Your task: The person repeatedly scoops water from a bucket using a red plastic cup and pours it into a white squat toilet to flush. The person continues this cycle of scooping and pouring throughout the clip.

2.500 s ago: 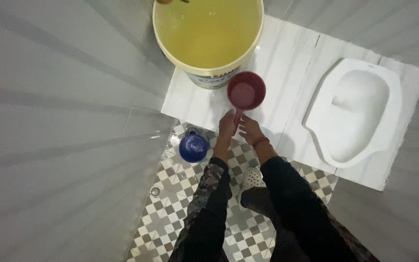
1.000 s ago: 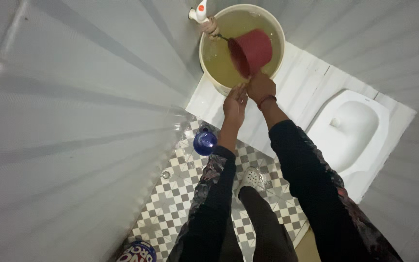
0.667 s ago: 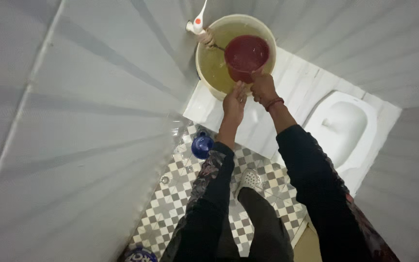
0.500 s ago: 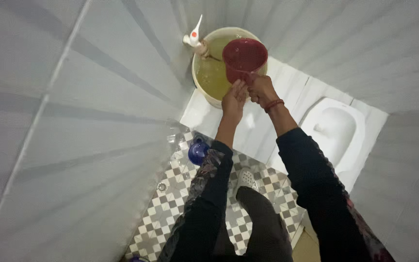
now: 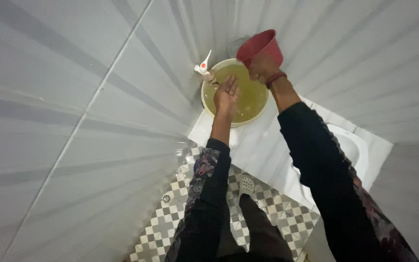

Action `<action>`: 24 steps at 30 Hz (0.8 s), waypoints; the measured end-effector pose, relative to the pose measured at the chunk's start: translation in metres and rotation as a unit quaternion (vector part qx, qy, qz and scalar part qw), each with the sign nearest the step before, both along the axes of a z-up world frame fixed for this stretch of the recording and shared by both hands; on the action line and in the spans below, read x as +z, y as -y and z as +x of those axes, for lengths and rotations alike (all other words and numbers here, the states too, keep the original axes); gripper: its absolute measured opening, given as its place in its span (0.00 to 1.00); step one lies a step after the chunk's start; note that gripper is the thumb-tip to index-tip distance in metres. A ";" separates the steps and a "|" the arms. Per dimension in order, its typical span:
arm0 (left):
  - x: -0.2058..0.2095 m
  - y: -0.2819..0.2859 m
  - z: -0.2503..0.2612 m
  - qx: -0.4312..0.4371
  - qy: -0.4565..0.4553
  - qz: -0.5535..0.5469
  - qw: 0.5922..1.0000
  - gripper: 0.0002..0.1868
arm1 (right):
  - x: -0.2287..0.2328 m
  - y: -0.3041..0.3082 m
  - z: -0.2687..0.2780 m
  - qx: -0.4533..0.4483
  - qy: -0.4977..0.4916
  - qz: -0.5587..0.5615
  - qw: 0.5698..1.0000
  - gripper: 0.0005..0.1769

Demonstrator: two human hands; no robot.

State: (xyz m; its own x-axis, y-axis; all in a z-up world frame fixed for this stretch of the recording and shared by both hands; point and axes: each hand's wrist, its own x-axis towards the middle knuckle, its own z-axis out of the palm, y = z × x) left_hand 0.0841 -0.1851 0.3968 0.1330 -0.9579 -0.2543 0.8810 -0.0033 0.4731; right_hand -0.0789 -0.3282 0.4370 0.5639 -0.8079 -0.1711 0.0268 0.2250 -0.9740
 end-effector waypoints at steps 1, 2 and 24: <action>0.005 -0.003 0.006 0.008 0.007 -0.002 1.000 0.27 | -0.001 0.006 0.003 0.002 -0.022 -0.027 0.999 0.10; 0.010 -0.004 0.009 0.014 0.013 -0.005 1.000 0.27 | 0.003 0.014 0.004 0.002 -0.044 -0.056 0.997 0.11; 0.041 -0.064 0.048 -0.005 0.037 0.116 0.993 0.28 | 0.055 -0.013 0.043 -0.190 -0.493 -0.307 0.792 0.24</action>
State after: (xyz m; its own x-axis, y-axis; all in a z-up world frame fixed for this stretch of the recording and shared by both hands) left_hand 0.1316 -0.1207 0.4381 0.1507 -0.8761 -0.4579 0.8431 -0.1280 0.5222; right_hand -0.0360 -0.3152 0.4918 0.0979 -0.9886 0.1146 -0.8619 -0.1418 -0.4868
